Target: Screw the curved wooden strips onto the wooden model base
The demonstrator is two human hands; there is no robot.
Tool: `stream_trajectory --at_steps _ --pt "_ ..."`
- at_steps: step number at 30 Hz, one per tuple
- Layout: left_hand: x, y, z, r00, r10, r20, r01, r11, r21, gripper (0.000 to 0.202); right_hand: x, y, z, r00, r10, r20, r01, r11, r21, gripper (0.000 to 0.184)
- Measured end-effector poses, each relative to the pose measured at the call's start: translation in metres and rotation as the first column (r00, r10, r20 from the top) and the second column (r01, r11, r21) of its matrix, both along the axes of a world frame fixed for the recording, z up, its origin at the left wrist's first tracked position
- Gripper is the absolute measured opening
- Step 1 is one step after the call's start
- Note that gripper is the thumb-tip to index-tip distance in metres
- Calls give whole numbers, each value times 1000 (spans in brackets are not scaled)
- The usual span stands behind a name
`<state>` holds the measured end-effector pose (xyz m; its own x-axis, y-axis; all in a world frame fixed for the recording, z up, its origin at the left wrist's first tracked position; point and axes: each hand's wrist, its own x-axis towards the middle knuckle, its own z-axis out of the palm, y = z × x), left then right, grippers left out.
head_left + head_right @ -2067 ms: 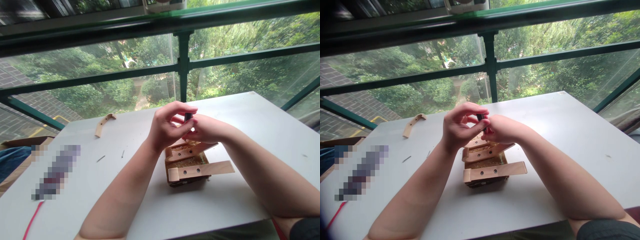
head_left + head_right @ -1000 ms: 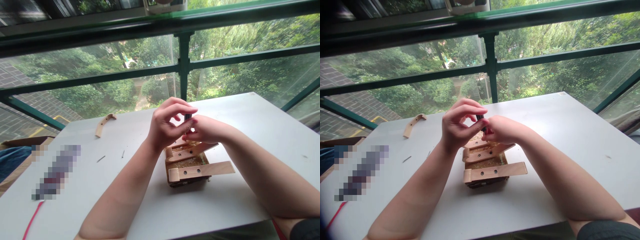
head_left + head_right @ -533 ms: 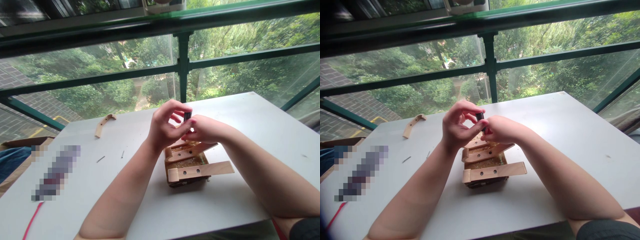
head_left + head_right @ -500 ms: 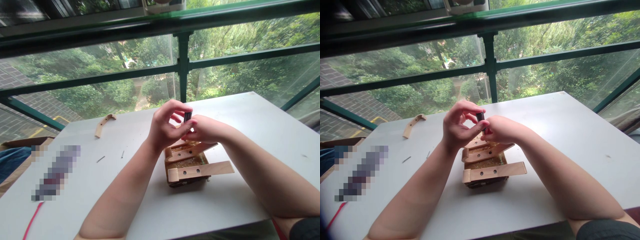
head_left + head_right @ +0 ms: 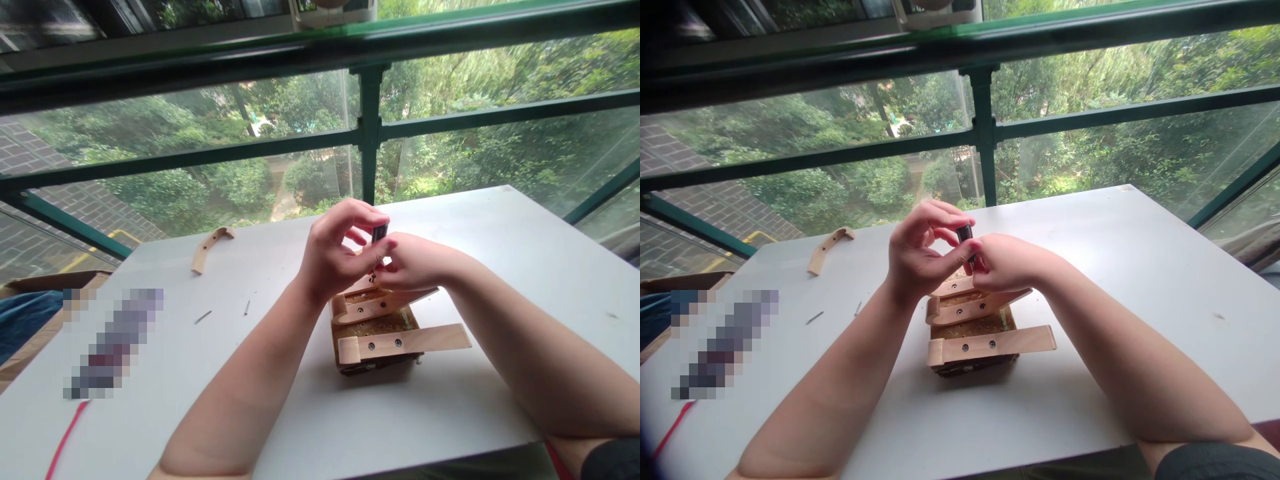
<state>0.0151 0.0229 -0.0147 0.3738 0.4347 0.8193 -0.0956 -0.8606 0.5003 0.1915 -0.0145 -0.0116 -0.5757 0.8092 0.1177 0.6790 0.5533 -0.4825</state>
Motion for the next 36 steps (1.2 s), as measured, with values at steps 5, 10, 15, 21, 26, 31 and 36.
stream_trajectory --at_steps 5,10,15,21,26,31,36 --pt "-1 1 0 1000 3 -1 -3 1000 -3 28 0 1 -3 1000 3 13 -3 1000 11 20" --pt "-1 1 0 1000 2 1 -2 1000 6 26 1 1 -2 1000 4 1 -4 1000 0 23" --pt "0 -1 0 1000 6 -7 -6 1000 11 24 1 0 1 1000 11 -9 -11 1000 10 21" --pt "0 -1 0 1000 13 -14 -12 1000 17 21 0 1 0 1000 -9 7 9 999 42 21" --pt "-1 0 0 1000 14 -2 -14 1000 15 22 -1 0 0 999 -31 42 29 998 54 24" --pt "-2 1 1 1000 0 5 0 1000 19 22 -1 -1 2 997 -43 70 37 996 76 24" --pt "-1 0 2 1000 6 1 -6 1000 15 23 -1 -1 1 997 -44 70 38 995 93 24"
